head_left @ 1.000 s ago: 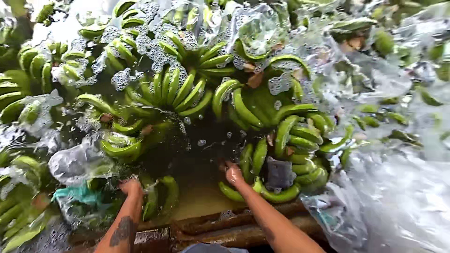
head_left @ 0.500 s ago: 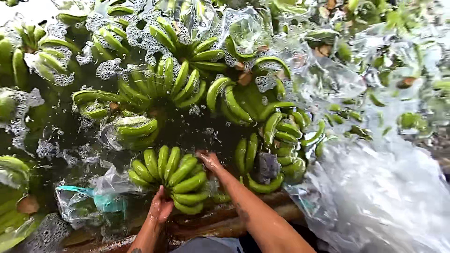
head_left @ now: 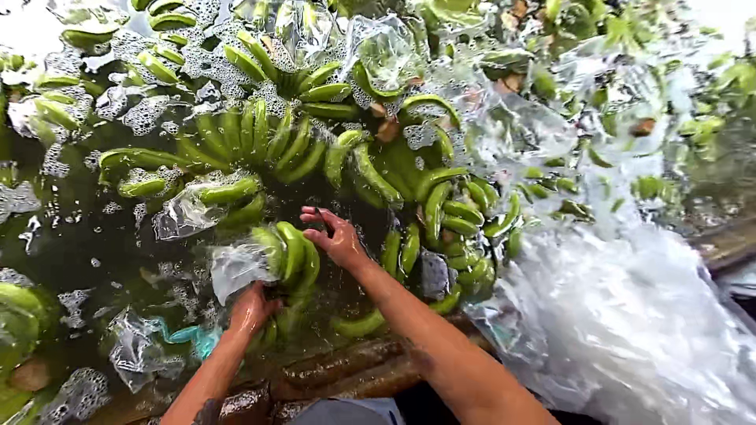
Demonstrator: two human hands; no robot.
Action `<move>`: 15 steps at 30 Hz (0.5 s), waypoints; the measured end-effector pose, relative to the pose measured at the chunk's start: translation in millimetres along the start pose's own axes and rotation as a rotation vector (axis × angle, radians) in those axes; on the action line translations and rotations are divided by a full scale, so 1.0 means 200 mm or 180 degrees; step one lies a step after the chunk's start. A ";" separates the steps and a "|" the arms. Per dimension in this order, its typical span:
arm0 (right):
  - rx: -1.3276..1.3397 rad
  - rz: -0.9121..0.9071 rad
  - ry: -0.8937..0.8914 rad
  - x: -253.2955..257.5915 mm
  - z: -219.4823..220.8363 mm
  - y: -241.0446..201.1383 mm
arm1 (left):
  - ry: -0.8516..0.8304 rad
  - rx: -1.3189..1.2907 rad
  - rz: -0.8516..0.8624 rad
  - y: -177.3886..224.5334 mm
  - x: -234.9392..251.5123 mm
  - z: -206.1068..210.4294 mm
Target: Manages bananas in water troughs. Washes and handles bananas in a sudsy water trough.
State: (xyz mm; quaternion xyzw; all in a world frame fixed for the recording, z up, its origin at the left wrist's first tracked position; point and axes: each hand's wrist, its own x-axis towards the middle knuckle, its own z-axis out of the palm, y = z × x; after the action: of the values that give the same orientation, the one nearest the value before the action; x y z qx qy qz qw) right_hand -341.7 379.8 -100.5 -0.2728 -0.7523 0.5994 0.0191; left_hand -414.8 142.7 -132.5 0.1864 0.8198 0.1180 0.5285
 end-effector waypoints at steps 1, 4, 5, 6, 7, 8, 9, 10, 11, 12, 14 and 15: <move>-0.0198 -0.0020 -0.0249 0.03 0.03 -0.07 | -0.0122 0.0388 -0.0013 0.04 -0.01 -0.02; -0.1485 0.0692 -0.1229 0.09 0.19 -0.14 | -0.0045 0.1000 0.0220 0.02 0.00 0.06; -0.1674 0.0962 -0.1480 0.09 0.25 -0.09 | 0.0026 0.0970 0.0292 -0.02 0.01 0.11; -0.1758 0.1204 -0.1582 0.06 0.31 -0.01 | 0.0036 0.0944 0.0295 -0.07 0.02 0.14; -0.1801 0.1358 -0.1506 0.00 0.34 0.10 | -0.0019 0.0976 0.0254 -0.11 0.03 0.17; -0.1776 0.1465 -0.1260 -0.08 0.36 0.21 | -0.0067 0.1032 0.0221 -0.16 0.03 0.20; -0.1703 0.1624 -0.0965 -0.17 0.36 0.30 | -0.0085 0.1078 0.0193 -0.22 0.03 0.22; -0.1608 0.1900 -0.0738 -0.25 0.33 0.36 | -0.0056 0.1092 0.0178 -0.26 0.02 0.24; -0.1614 0.2242 -0.0615 -0.31 0.30 0.40 | -0.0045 0.1148 0.0151 -0.29 0.00 0.25; -0.1595 0.2513 -0.0449 -0.35 0.28 0.43 | -0.0028 0.1258 0.0138 -0.32 -0.02 0.26; -0.1379 0.2832 0.0051 -0.37 0.23 0.44 | 0.0008 0.1464 0.0099 -0.35 -0.05 0.24; -0.1156 0.2809 0.0445 -0.34 0.19 0.41 | 0.0102 0.1495 0.0130 -0.37 -0.05 0.24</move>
State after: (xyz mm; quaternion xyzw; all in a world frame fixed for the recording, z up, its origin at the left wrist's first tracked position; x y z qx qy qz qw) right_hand -265.0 327.6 -165.9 -0.6046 -0.6542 0.3894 -0.2343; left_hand -381.3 71.2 -172.4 0.3190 0.8291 -0.0624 0.4550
